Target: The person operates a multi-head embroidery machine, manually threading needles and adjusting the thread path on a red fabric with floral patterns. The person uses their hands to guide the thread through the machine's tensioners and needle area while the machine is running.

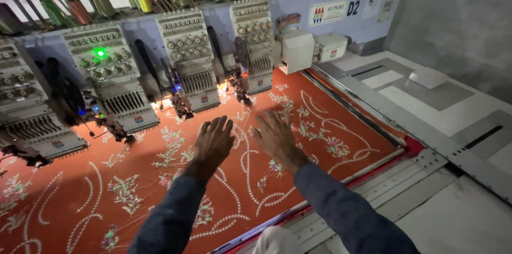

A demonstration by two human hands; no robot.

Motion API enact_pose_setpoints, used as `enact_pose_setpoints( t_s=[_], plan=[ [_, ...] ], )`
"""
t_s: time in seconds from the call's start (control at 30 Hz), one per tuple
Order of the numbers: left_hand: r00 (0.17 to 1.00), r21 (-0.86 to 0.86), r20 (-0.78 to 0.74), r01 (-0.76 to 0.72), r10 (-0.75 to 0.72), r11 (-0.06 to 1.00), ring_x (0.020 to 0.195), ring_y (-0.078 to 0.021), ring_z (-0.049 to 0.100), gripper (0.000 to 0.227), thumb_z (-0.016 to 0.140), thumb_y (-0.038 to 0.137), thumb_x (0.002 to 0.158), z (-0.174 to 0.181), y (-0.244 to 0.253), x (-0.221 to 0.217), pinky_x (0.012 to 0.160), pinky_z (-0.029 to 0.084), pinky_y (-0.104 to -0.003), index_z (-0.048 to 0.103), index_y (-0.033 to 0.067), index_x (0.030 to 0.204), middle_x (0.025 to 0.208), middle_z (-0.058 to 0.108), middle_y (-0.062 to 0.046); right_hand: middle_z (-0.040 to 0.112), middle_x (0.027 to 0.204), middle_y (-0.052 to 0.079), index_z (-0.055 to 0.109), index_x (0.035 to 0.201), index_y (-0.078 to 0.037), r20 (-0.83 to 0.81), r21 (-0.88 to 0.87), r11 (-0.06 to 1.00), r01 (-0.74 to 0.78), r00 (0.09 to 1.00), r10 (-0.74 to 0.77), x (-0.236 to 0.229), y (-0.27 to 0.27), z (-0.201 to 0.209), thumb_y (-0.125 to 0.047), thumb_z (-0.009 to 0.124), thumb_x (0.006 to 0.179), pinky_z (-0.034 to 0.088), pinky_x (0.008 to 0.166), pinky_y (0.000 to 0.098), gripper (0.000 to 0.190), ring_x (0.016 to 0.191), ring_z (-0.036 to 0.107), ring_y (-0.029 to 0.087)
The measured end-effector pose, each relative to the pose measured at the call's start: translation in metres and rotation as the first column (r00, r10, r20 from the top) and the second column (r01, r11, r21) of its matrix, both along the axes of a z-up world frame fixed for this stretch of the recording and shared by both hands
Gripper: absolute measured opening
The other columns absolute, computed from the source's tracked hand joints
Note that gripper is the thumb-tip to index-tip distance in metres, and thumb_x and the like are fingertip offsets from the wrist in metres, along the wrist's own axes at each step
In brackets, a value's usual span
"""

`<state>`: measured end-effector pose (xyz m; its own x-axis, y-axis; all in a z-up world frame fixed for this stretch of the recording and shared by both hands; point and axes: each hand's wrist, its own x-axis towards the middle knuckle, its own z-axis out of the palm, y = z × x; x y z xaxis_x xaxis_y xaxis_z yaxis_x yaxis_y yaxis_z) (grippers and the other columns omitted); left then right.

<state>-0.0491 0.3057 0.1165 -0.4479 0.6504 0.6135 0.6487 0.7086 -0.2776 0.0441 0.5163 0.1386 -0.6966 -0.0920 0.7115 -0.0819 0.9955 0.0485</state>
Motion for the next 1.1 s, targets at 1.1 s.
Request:
enact_pose_setpoints(
  t_s=[1.1],
  plan=[
    [0.998, 0.181, 0.032, 0.040, -0.046, 0.983, 0.123, -0.0289, 0.060, 0.051, 0.069, 0.037, 0.089, -0.048, 0.105, 0.038, 0.100, 0.046, -0.043, 0.060, 0.0108, 0.132, 0.129, 0.062, -0.014, 0.060, 0.126, 0.009, 0.064, 0.133, -0.014, -0.019, 0.023, 0.999, 0.033, 0.999, -0.033, 0.017, 0.072, -0.045, -0.042, 0.064, 0.098, 0.032, 0.109, 0.0543, 0.045, 0.122, 0.059, 0.025]
  ],
)
